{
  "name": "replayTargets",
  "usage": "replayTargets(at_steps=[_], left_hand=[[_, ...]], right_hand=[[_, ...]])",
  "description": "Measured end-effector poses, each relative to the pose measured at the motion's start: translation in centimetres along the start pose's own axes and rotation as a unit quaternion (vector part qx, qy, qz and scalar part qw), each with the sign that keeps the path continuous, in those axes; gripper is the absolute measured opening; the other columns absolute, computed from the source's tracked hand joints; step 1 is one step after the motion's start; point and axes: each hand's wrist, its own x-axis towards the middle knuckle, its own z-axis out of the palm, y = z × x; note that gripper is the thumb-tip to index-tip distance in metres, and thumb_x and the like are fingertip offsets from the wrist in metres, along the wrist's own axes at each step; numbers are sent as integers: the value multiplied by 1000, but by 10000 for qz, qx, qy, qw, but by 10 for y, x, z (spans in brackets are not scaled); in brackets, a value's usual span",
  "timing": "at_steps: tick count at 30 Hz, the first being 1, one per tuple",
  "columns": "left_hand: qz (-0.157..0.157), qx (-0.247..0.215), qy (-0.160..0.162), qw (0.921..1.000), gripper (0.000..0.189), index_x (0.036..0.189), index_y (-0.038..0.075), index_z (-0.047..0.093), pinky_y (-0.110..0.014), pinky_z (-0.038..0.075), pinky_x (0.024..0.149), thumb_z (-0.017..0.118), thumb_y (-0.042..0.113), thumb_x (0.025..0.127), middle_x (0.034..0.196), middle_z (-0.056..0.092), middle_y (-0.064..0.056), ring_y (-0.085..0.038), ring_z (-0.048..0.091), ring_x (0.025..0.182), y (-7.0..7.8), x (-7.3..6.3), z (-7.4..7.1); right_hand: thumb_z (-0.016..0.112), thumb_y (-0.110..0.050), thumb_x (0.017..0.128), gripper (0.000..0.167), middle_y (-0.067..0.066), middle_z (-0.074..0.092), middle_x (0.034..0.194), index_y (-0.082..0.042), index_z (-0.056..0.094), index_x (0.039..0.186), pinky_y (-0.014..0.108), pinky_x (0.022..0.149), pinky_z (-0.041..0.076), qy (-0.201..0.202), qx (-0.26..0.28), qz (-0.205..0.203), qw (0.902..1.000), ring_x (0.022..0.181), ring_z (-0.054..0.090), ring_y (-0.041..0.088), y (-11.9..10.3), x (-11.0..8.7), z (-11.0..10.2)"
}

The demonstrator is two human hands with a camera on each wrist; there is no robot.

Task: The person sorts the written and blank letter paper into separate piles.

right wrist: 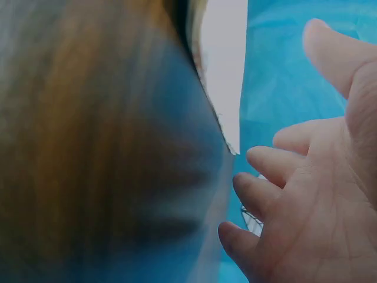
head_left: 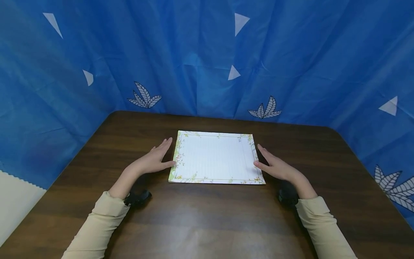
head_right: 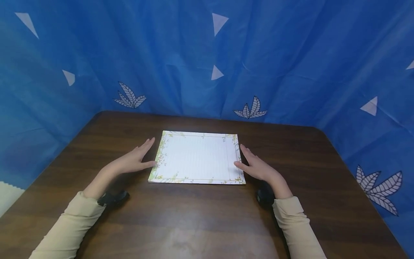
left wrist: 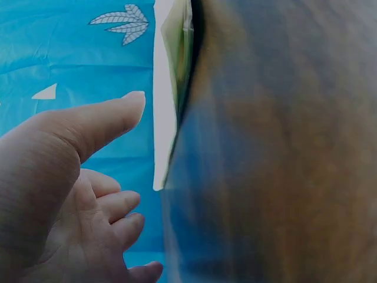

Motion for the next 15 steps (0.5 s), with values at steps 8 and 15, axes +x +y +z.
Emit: replayTargets(at_steps=[8, 15], left_hand=[[-57, -94, -348, 9993, 90, 147, -5, 7, -65, -2, 101, 60, 42, 90, 151, 7, -25, -38, -1, 137, -9, -1, 5], [101, -212, -407, 9989, 88, 148, -1, 11, -67, -7, 98, 60, 43, 90, 152, 10, -21, -37, -2, 137, -11, 2, 8]], right_hand=[[59, -41, 91, 84, 27, 7, 150, 3, 15, 147, 61, 103, 8, -194, -187, -247, 9993, 136, 2, 43, 7, 0, 6], [61, -42, 88, 85, 25, 10, 151, 2, 19, 147, 64, 101, 2, -247, -506, -299, 9980, 136, -2, 43, 10, 1, 10]])
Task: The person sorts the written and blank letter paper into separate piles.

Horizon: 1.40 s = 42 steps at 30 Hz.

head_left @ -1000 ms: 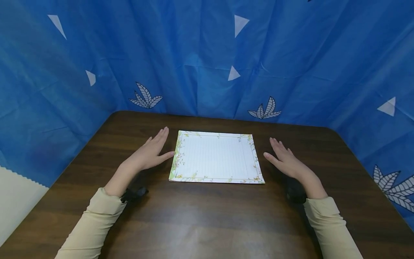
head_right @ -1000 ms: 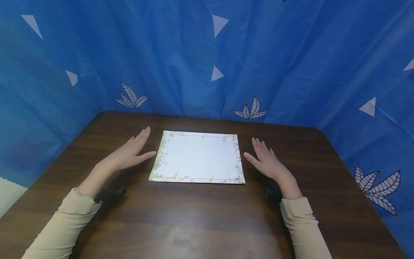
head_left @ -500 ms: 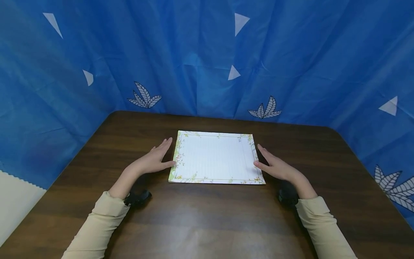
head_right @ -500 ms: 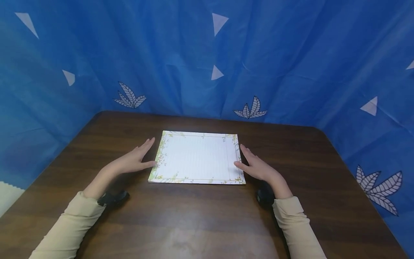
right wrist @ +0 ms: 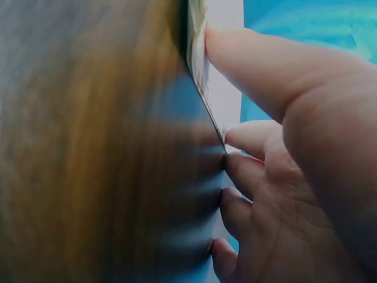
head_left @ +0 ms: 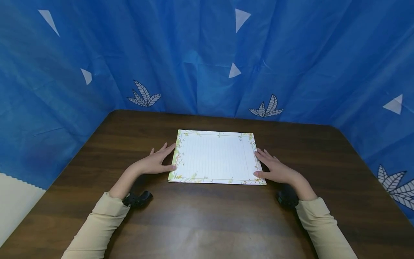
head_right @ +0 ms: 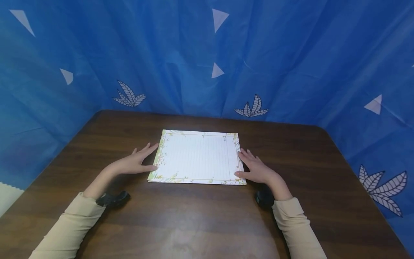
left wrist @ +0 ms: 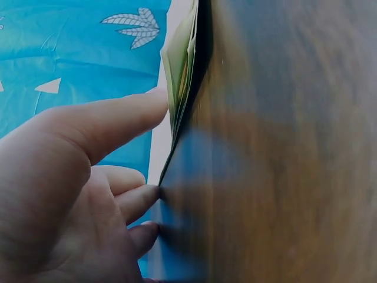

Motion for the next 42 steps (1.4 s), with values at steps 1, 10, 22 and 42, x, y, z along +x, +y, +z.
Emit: replayTargets(at_steps=[1, 10, 22, 42], left_hand=[[13, -36, -5, 10000, 89, 149, -1, 11, -67, -7, 98, 60, 43, 89, 152, 10, -20, -37, -2, 137, 0, 0, 0], [86, -376, 64, 9992, 87, 149, 1, 11, -65, -8, 99, 61, 41, 90, 152, 10, -21, -37, 0, 138, 1, -2, -1], [299, -785, 541, 9950, 65, 147, 0, 22, -55, 18, 104, 53, 26, 97, 149, 19, -25, -38, 16, 136, 5, 1, 1], [-170, -4134, 1538, 8973, 56, 146, 1, 26, -29, 47, 86, 52, 12, 97, 141, 40, -18, -27, 50, 118, 5, 20, 7]], right_hand=[[61, -42, 88, 85, 24, 10, 151, 2, 18, 147, 64, 102, 2, -5, -6, 11, 10000, 136, -2, 43, 0, 0, 0], [60, -41, 89, 85, 25, 8, 151, 3, 16, 147, 63, 102, 0, -69, 33, -45, 10000, 136, -3, 43, -4, 2, 0], [59, -42, 89, 85, 24, 8, 151, 3, 17, 147, 64, 102, 0, -115, 39, 59, 9999, 136, -4, 42, -4, -4, 2], [59, -39, 91, 83, 24, 5, 152, 3, 14, 148, 65, 101, -3, -107, 107, -6, 9999, 136, -5, 41, -6, 1, -3]])
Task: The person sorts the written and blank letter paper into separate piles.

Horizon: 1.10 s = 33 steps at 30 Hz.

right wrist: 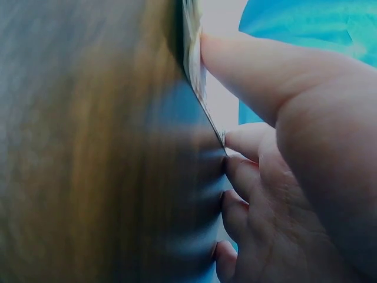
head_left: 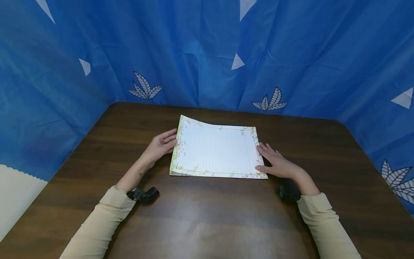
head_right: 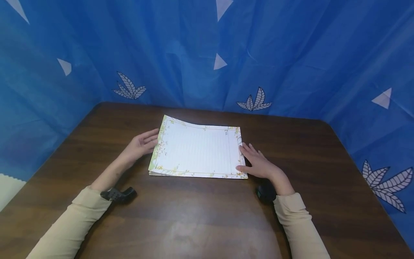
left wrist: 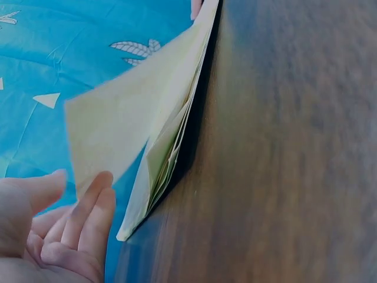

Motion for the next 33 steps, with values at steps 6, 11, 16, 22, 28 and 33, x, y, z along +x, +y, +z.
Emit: replayTargets(at_steps=[6, 11, 16, 22, 28, 33], left_hand=[[-125, -428, -128, 9989, 48, 145, 1, 30, -30, 48, 84, 44, 12, 101, 137, 43, -20, -21, 55, 111, 2, -1, 0], [-242, -511, 1, 9984, 51, 144, 5, 35, -31, 50, 81, 52, 7, 96, 130, 51, -20, -18, 60, 103, 4, -2, 3], [-318, -497, -153, 9981, 54, 144, 2, 33, -34, 51, 78, 54, 2, 95, 128, 52, -23, -20, 62, 98, 6, -1, 6], [-283, -293, -32, 9992, 44, 135, -7, 42, -33, 52, 75, 55, 1, 94, 121, 56, -25, -20, 64, 92, 5, -2, 6], [-73, -105, 242, 9996, 33, 121, -11, 53, -32, 53, 74, 59, 5, 93, 109, 64, -20, -18, 65, 88, 6, -4, 9], [151, -100, 322, 9993, 29, 116, -10, 56, -33, 52, 75, 60, 6, 92, 104, 66, -17, -19, 65, 89, 9, -6, 11]], right_hand=[[58, -40, 91, 83, 23, 5, 152, 2, 13, 148, 65, 100, -3, 14, -41, -54, 10000, 136, -6, 41, 2, 2, -1], [58, -39, 92, 83, 23, 5, 152, 2, 14, 148, 65, 100, -3, 36, -32, -112, 9999, 136, -6, 41, 1, 3, -3], [59, -38, 92, 82, 24, 5, 152, 2, 14, 148, 66, 100, -3, 57, -23, -143, 9999, 136, -5, 42, 1, 1, -4], [59, -39, 91, 83, 23, 6, 152, 2, 14, 148, 65, 100, -2, 71, -37, -87, 9999, 136, -5, 41, 1, 1, -3], [55, -41, 93, 84, 25, 7, 151, 0, 9, 149, 62, 103, 7, 293, 255, 277, 9989, 136, 4, 43, 3, 3, -3], [52, -38, 96, 79, 25, 21, 148, 2, 8, 148, 59, 102, 20, 872, 799, 539, 9915, 134, 17, 43, 5, 5, -4]])
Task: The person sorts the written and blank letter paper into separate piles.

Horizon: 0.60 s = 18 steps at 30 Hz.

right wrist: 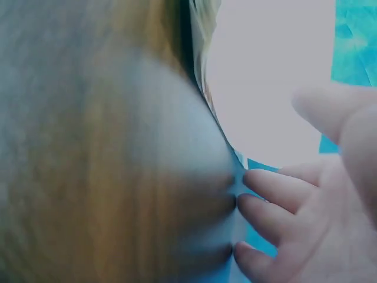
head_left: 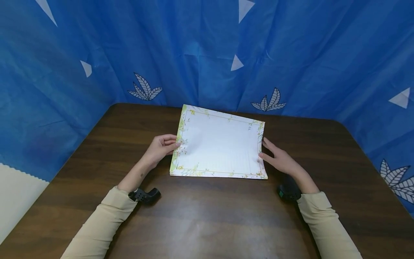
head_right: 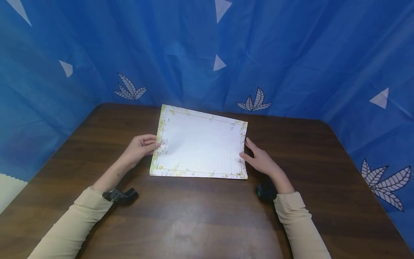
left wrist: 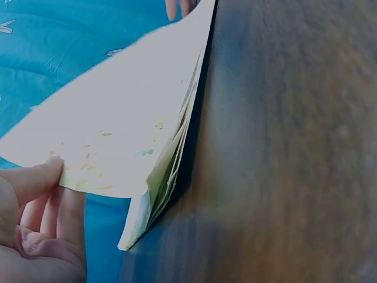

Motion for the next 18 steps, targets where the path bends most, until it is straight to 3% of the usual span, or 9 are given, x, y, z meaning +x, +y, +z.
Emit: replayTargets(at_steps=[4, 8, 11, 14, 18], left_hand=[[197, 4, 48, 9998, 29, 114, -12, 58, -34, 53, 74, 61, 6, 91, 102, 67, -16, -19, 65, 88, 2, 0, 1], [298, -45, 205, 9993, 28, 111, -12, 59, -33, 53, 73, 63, 7, 90, 98, 68, -12, -17, 66, 84, 4, 0, 2], [299, -96, 325, 9990, 27, 108, -10, 60, -31, 53, 71, 65, 9, 89, 93, 69, -7, -15, 66, 82, 7, -1, 3], [320, -199, 383, 9986, 21, 102, -7, 63, -30, 54, 70, 65, 10, 89, 88, 70, -4, -13, 65, 79, 9, -3, 4], [350, -264, 311, 9986, 18, 96, -6, 62, -32, 54, 71, 65, 10, 89, 86, 69, -5, -16, 65, 77, 15, -6, 5]], right_hand=[[51, -29, 98, 67, 27, 40, 138, 5, 19, 146, 54, 101, 28, 673, 960, 169, 9930, 128, 34, 39, -1, 1, -3], [56, -25, 96, 51, 23, 58, 117, 6, 43, 135, 47, 96, 38, 1564, 1694, 429, 9721, 109, 53, 31, -6, -2, -6], [60, -25, 93, 42, 9, 67, 96, 7, 56, 120, 37, 84, 49, 2097, 2016, 584, 9550, 88, 59, 20, -11, -5, -9], [63, -24, 91, 37, -5, 66, 80, 9, 59, 109, 28, 69, 52, 2372, 2313, 623, 9415, 72, 59, 14, -18, -9, -13], [64, -29, 90, 35, -9, 64, 74, 3, 61, 103, 27, 64, 53, 2525, 2467, 666, 9332, 64, 59, 10, -22, -15, -19]])
